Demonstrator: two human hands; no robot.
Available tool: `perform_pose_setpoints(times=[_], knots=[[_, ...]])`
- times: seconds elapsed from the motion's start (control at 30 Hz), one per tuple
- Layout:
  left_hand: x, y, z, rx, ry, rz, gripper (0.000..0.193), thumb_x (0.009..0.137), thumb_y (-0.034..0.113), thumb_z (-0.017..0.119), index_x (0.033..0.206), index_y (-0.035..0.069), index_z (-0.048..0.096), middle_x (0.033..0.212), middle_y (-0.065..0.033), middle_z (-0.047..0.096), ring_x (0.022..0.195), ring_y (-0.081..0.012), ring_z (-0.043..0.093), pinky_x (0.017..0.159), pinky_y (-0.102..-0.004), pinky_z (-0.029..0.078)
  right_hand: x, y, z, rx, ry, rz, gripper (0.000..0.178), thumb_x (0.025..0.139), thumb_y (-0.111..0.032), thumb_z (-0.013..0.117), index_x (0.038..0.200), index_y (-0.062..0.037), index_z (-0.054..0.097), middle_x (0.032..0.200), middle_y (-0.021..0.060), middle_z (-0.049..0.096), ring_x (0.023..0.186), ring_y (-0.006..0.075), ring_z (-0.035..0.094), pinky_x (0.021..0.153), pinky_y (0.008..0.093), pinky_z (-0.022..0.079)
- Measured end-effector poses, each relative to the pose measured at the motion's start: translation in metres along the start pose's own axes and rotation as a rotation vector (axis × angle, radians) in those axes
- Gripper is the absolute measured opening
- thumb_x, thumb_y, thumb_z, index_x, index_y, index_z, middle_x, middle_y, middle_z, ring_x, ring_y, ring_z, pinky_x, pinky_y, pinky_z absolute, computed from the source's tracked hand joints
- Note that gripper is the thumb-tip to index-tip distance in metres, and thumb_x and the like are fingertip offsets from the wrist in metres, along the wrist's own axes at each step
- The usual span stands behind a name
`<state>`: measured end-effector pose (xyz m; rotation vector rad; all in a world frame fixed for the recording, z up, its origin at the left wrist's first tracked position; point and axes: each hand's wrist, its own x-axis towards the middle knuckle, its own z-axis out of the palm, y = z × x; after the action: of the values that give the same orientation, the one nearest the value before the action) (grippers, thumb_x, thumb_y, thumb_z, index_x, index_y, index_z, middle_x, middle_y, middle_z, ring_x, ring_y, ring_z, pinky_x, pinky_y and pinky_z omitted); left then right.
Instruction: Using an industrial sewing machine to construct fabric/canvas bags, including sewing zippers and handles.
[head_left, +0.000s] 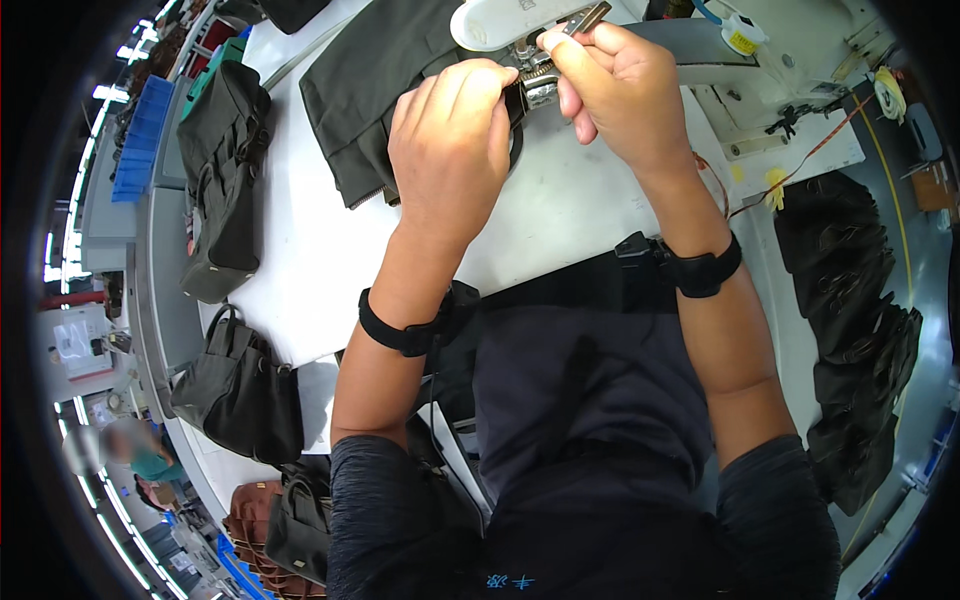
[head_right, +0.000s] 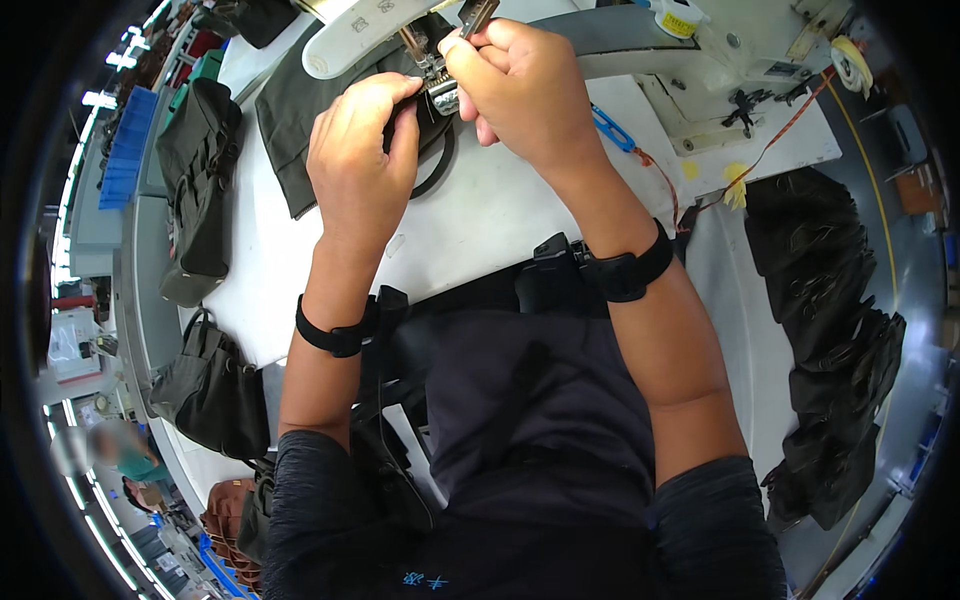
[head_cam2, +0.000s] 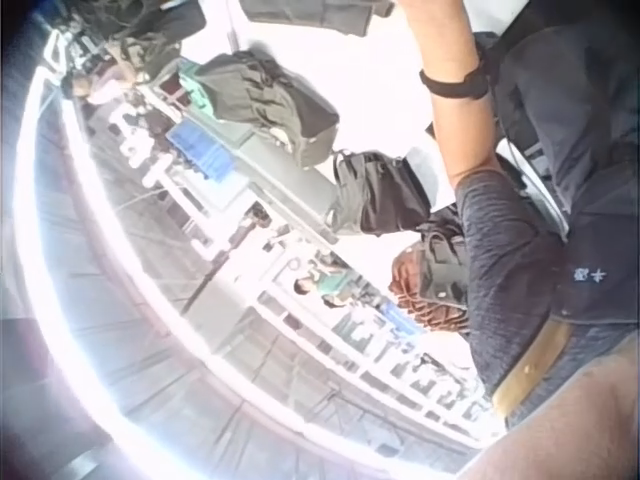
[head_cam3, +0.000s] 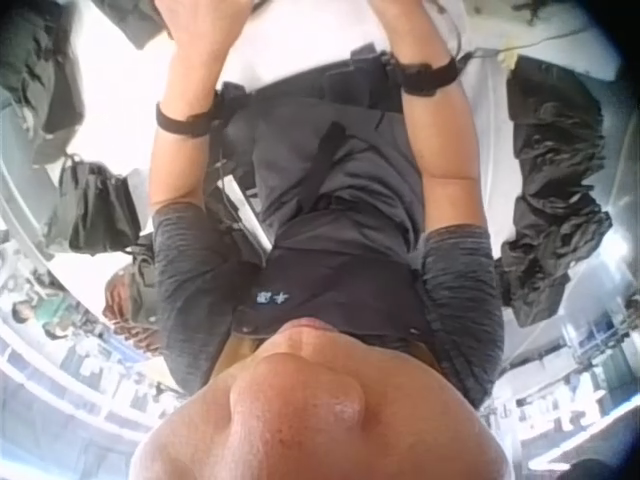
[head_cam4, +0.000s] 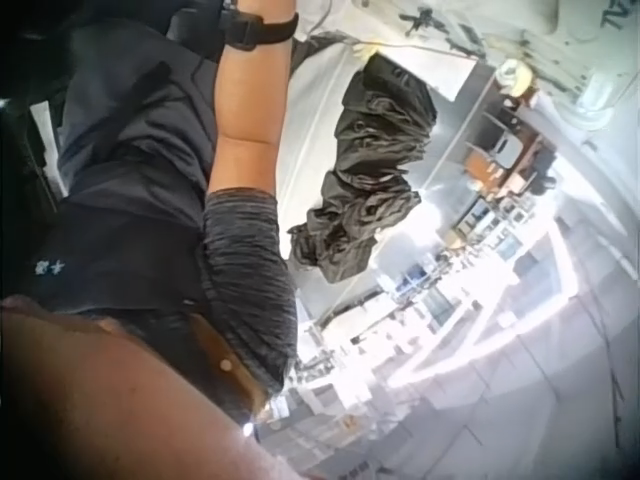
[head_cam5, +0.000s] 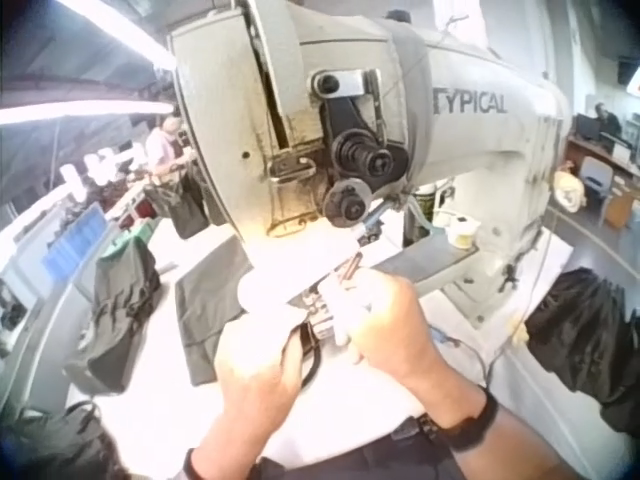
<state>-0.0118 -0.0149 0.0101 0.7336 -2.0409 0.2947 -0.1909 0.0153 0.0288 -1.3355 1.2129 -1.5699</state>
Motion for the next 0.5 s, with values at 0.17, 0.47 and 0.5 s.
perform_pose_setpoints(times=[0.17,0.47,0.5], knots=[[0.004,0.000,-0.006,-0.020,-0.015,-0.001,0.016,0.087,0.003,0.073,0.101,0.010,0.072,0.099,-0.0023,0.074,0.088,-0.0227,0.070,0.078,-0.0361,0.052,-0.001,0.000,-0.001,0.008,-0.010,0.010,0.020,0.102,-0.019,0.069,0.100,-0.0001,0.074,0.062,0.0014,0.063,0.044,0.0061,0.052,0.044,0.0224,0.040],[0.058,-0.049,-0.024,-0.178,-0.402,0.133,0.026,0.101,0.020,0.063,0.121,0.004,0.071,0.108,-0.0182,0.069,0.099,-0.0372,0.066,0.089,-0.0444,0.052,-0.003,-0.004,0.002,-0.032,0.045,0.036,0.022,0.104,-0.020,0.067,0.108,-0.0008,0.077,0.063,0.0006,0.062,0.045,0.0058,0.051,0.046,0.0212,0.039],[0.065,-0.055,-0.024,-0.143,-0.457,0.254,0.035,0.099,0.020,0.065,0.131,0.005,0.067,0.122,-0.0185,0.067,0.112,-0.0371,0.063,0.099,-0.0444,0.051,-0.002,-0.005,0.001,-0.016,0.028,0.038,0.023,0.104,-0.020,0.067,0.108,-0.0005,0.078,0.063,0.0006,0.062,0.045,0.0058,0.051,0.045,0.0212,0.039]])
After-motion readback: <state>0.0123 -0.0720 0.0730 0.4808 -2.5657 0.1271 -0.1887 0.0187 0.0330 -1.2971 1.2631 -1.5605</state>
